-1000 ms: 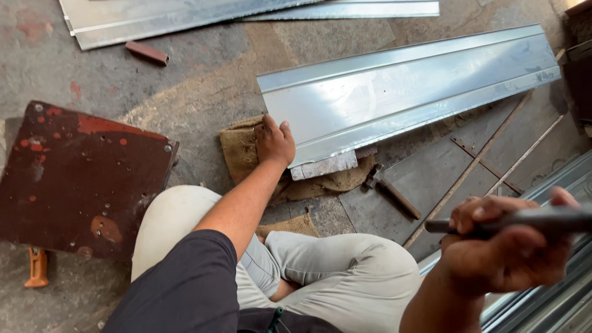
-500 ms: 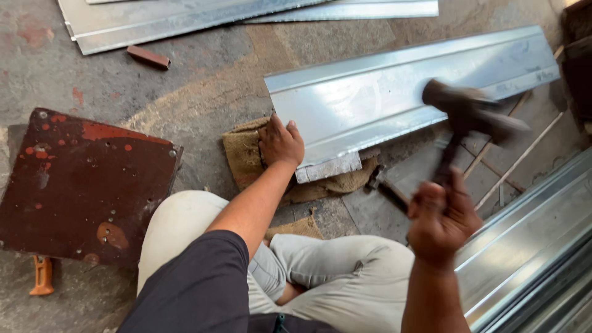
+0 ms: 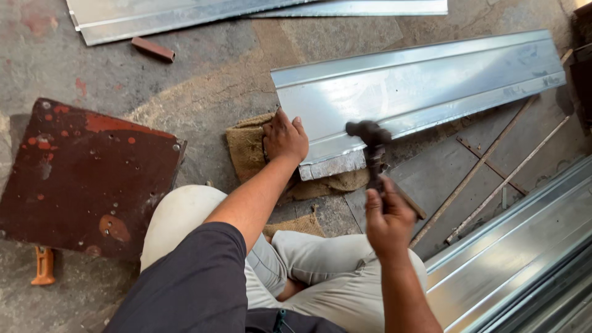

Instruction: The person hammers a long metal panel positioned over a wooden block. They strike the metal at various points along its length using a hammer.

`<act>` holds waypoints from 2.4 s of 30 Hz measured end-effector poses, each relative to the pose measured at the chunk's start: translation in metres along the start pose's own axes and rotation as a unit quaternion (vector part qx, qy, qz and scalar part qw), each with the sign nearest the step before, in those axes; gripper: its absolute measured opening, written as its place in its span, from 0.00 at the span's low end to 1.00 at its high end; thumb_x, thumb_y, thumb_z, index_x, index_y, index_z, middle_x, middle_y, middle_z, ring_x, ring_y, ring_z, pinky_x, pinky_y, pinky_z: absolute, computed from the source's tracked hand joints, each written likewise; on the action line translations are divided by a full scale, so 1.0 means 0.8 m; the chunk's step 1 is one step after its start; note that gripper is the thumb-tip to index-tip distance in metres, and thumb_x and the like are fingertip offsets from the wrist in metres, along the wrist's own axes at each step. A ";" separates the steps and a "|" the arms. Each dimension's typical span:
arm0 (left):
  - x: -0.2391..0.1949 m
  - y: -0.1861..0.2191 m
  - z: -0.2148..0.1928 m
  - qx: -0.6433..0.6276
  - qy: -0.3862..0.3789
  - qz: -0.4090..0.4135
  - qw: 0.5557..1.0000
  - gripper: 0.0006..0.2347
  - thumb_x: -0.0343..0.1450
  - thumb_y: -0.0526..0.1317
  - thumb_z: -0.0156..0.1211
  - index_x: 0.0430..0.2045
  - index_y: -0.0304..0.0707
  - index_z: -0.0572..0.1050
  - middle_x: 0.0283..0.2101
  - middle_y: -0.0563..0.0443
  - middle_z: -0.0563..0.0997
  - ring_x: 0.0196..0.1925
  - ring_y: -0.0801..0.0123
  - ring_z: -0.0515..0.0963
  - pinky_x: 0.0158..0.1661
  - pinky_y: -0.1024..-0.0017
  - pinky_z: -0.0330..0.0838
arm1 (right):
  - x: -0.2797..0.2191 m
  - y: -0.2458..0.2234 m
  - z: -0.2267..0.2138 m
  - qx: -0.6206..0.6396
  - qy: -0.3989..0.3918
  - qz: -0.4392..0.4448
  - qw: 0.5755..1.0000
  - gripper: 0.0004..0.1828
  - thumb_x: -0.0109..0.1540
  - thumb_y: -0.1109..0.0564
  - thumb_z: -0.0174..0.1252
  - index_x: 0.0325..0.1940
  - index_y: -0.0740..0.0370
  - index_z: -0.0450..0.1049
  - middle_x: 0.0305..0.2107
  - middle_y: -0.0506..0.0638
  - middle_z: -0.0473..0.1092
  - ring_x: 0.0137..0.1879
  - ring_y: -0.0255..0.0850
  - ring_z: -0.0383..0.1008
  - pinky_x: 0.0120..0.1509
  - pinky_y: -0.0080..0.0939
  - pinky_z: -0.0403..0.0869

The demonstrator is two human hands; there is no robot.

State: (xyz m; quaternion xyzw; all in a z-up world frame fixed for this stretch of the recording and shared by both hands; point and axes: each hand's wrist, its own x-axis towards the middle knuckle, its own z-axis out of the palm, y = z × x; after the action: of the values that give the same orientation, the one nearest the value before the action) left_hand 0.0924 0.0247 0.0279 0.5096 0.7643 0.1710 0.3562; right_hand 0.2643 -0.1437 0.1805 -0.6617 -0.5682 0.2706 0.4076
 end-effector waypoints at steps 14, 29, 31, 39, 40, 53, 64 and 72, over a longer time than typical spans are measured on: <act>0.005 -0.011 0.000 0.000 -0.017 0.030 0.999 0.29 0.78 0.54 0.35 0.71 0.32 0.49 0.72 0.40 0.59 0.66 0.46 0.63 0.58 0.52 0.65 | -0.038 0.031 0.052 -0.067 -0.054 0.135 0.987 0.23 0.66 0.55 0.60 0.65 0.62 0.75 0.24 0.47 0.72 0.28 0.31 0.68 0.29 0.33 0.69; 0.007 -0.020 0.012 -0.004 0.026 0.056 0.998 0.29 0.78 0.54 0.36 0.69 0.32 0.50 0.69 0.38 0.62 0.63 0.43 0.65 0.54 0.51 0.68 | -0.051 0.053 0.057 -0.159 -0.047 -0.011 0.986 0.20 0.68 0.55 0.59 0.64 0.63 0.73 0.27 0.54 0.76 0.26 0.39 0.73 0.32 0.39 0.71; 0.007 -0.022 0.014 -0.007 0.029 0.051 0.998 0.29 0.78 0.55 0.36 0.69 0.33 0.50 0.70 0.39 0.62 0.64 0.42 0.64 0.54 0.50 0.68 | -0.066 0.051 0.038 -0.117 0.022 -0.097 0.988 0.20 0.68 0.56 0.59 0.64 0.63 0.72 0.27 0.53 0.75 0.28 0.38 0.73 0.33 0.39 0.71; 0.010 -0.021 0.013 -0.030 0.022 0.043 0.998 0.29 0.77 0.54 0.37 0.70 0.33 0.52 0.70 0.40 0.64 0.64 0.43 0.67 0.58 0.52 0.68 | -0.065 0.072 0.066 -0.126 -0.057 -0.026 0.990 0.16 0.68 0.56 0.59 0.59 0.60 0.74 0.25 0.56 0.73 0.28 0.44 0.74 0.33 0.42 0.72; 0.015 -0.022 0.015 -0.025 0.032 0.047 0.998 0.29 0.78 0.54 0.37 0.70 0.33 0.53 0.70 0.40 0.64 0.64 0.43 0.66 0.57 0.52 0.68 | -0.064 0.074 0.067 -0.128 -0.052 0.030 0.990 0.14 0.67 0.56 0.60 0.57 0.59 0.76 0.22 0.56 0.73 0.25 0.46 0.72 0.31 0.44 0.72; 0.013 -0.010 -0.014 -0.040 -0.047 0.002 0.998 0.31 0.77 0.59 0.36 0.71 0.38 0.50 0.72 0.41 0.62 0.70 0.40 0.61 0.60 0.52 0.69 | -0.050 0.069 0.081 -0.136 -0.092 0.088 0.983 0.18 0.67 0.52 0.57 0.58 0.61 0.74 0.24 0.57 0.74 0.27 0.42 0.74 0.33 0.43 0.72; 0.008 0.016 -0.039 -0.059 -0.071 -0.030 0.995 0.34 0.76 0.57 0.44 0.73 0.41 0.42 0.71 0.39 0.62 0.70 0.39 0.61 0.64 0.48 0.63 | -0.061 0.085 0.070 0.007 -0.082 0.098 0.992 0.18 0.68 0.52 0.58 0.59 0.63 0.76 0.21 0.45 0.67 0.27 0.31 0.64 0.30 0.36 0.66; 0.063 0.048 -0.074 -0.176 -0.045 -0.135 0.974 0.29 0.72 0.47 0.49 0.67 0.36 0.52 0.59 0.34 0.74 0.55 0.46 0.83 0.49 0.55 0.81 | -0.055 0.102 0.046 0.211 -0.032 0.221 0.952 0.19 0.68 0.56 0.55 0.61 0.67 0.72 0.18 0.43 0.64 0.19 0.28 0.59 0.20 0.30 0.60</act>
State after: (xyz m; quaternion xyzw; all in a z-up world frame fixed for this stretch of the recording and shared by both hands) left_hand 0.0638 0.0924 0.0736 0.3384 0.7670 0.2300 0.4943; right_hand 0.2682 -0.1800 0.0879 -0.6604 -0.3508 0.4887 0.4495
